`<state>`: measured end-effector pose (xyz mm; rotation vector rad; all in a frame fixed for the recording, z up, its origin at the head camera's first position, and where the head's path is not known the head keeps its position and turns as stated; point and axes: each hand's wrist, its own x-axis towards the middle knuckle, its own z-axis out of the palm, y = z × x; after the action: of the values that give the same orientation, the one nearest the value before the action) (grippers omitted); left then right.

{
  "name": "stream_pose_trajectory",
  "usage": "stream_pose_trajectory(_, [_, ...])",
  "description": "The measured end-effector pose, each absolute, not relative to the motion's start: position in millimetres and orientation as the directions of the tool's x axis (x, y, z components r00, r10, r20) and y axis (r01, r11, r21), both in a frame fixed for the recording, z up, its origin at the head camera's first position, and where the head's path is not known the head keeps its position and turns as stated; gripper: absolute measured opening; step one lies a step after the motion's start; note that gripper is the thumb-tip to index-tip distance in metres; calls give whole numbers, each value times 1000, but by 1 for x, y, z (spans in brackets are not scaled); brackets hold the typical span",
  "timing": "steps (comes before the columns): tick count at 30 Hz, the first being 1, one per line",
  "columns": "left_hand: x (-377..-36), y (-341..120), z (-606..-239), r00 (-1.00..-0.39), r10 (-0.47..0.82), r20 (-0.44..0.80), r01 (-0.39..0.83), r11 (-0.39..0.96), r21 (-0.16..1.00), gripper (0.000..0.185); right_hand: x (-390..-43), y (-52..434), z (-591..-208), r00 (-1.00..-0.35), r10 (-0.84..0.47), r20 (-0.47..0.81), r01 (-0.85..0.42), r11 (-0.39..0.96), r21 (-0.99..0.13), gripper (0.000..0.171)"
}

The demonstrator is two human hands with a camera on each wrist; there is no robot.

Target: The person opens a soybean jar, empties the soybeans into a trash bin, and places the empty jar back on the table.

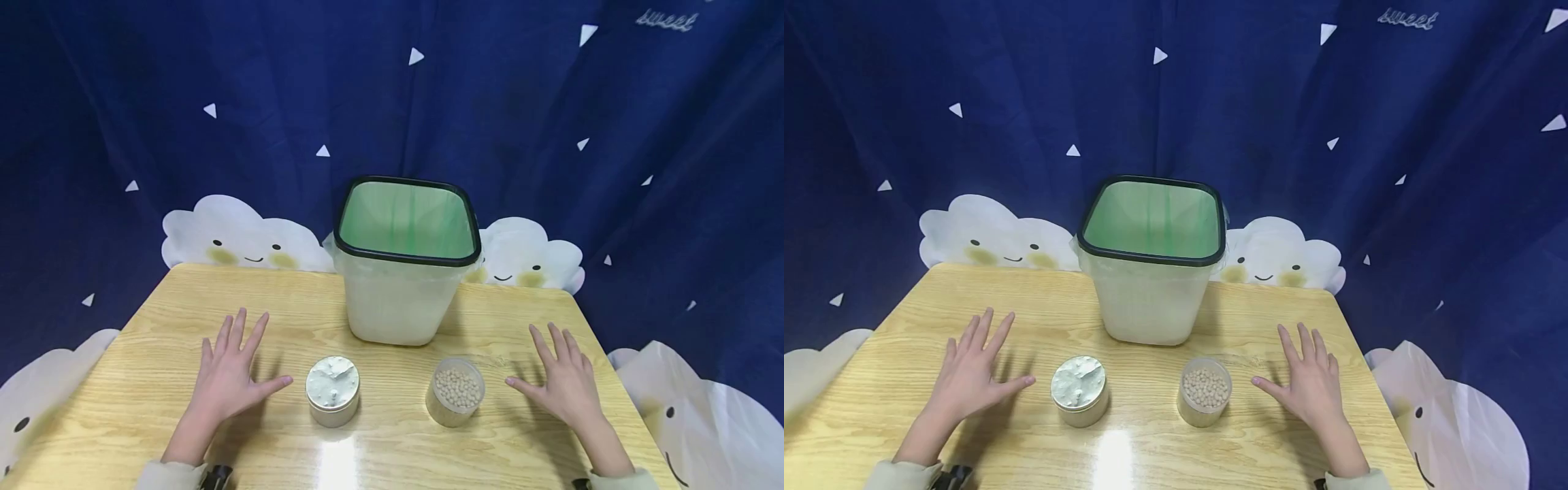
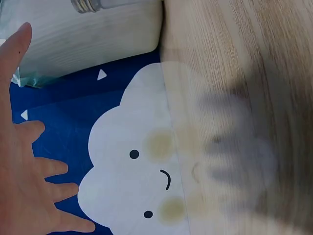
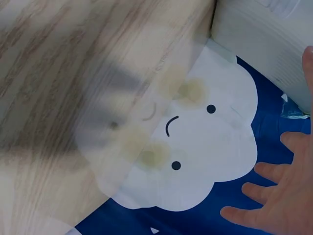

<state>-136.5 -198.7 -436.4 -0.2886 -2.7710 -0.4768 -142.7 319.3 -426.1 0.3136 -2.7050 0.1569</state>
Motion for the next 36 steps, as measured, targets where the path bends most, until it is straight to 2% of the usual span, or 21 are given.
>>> stream_pose_trajectory(6, [-134,-197,-435,-935,174,308,274,907,320,107,-140,315,-422,-887,-197,417,-254,964,-84,99])
stream_pose_trajectory(11, [-134,-193,-446,-920,245,307,349,868,354,109,-138,308,-416,-876,-216,431,-293,948,-120,96])
stream_pose_trajectory(16, [-134,-187,-462,-917,279,284,390,768,508,111,-138,298,-410,-851,-250,462,-355,922,-156,90])
stream_pose_trajectory(20, [-136,-182,-470,-924,299,239,382,673,634,115,-138,288,-405,-822,-280,496,-416,890,-187,84])
stream_pose_trajectory(24, [-139,-178,-476,-927,311,207,362,611,704,115,-136,275,-402,-803,-298,516,-469,850,-239,78])
stream_pose_trajectory(29, [-142,-174,-484,-926,339,166,340,558,757,111,-135,258,-397,-805,-323,499,-514,800,-311,75])
stream_pose_trajectory(36, [-146,-170,-492,-898,426,108,345,530,775,111,-137,235,-392,-814,-363,453,-546,746,-382,73])
